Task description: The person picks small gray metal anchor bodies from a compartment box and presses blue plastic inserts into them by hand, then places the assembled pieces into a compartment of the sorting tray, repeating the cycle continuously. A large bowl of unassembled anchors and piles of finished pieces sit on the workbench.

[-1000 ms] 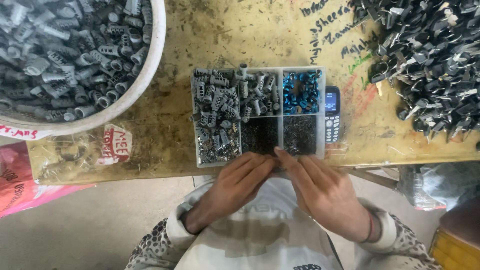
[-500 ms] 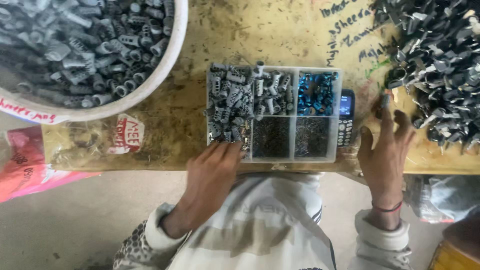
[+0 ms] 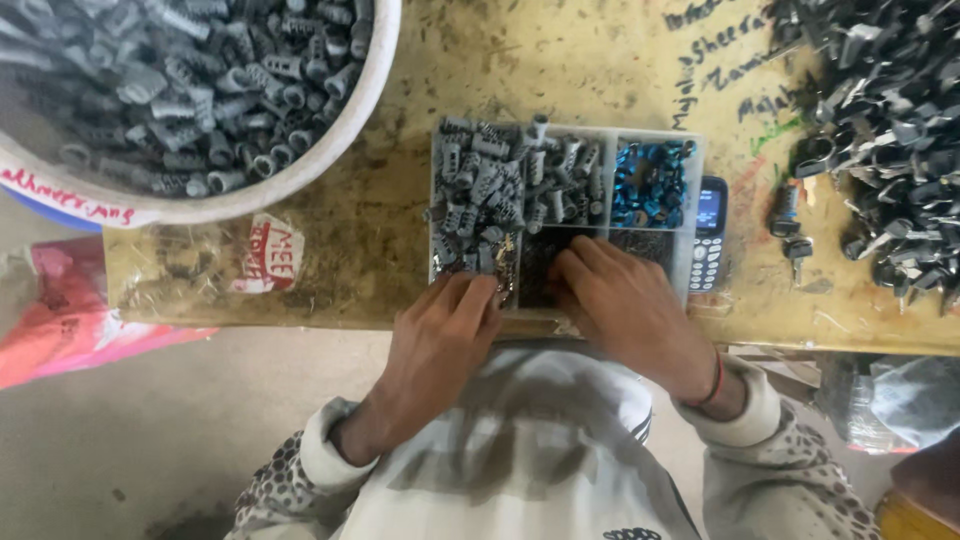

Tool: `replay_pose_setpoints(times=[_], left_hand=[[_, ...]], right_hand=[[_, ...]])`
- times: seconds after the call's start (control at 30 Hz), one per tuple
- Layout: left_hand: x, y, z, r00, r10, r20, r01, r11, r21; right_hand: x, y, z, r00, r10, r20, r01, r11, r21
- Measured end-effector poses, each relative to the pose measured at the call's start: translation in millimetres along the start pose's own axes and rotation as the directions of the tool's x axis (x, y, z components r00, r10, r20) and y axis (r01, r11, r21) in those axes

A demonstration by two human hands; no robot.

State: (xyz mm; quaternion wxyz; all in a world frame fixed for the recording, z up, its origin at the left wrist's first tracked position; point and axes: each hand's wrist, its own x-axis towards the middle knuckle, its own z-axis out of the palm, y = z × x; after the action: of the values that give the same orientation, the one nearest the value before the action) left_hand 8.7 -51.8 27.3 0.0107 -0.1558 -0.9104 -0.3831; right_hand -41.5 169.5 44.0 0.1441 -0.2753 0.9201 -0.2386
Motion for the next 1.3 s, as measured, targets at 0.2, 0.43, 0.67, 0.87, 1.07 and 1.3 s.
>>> replay_pose_setpoints(times=[0.2,0.43,0.67,0.87,1.07,1.3], left_hand=[[-5,-5,0,0.994,-0.109,-0.03,0.103,0.984,-0.147],[-6,-13,0,0.999,-0.03,-0.037,0.026,0.994,-0.11],[-8,-9,5,0.972,-0.235,-0.009,0.219,0.919,-0.328],[-9,-7,8,0.965,-0.259,-0.036,0.216,0.868,-0.446],[-8,-8,12,0.937,-0.34,0.082,0.318,0.727,-0.609],[-4,-1,34,0.937,-0.342,0.068,0.268,0.582,-0.768]], right_hand=[[5,-2,4,0.999,0.038,0.013,-0.038,0.999,-0.035],[4,-2,11,0.999,-0.023,-0.044,0.019,0.996,-0.087],[5,-6,9,0.999,-0.005,-0.04,0.002,0.997,-0.073],[5,-8,11,0.998,0.042,-0.054,-0.044,0.999,-0.033],[-7,3,11,0.979,0.076,-0.188,-0.012,0.947,0.322],[-21,13,10,0.92,0.365,0.146,-0.26,0.286,0.922]])
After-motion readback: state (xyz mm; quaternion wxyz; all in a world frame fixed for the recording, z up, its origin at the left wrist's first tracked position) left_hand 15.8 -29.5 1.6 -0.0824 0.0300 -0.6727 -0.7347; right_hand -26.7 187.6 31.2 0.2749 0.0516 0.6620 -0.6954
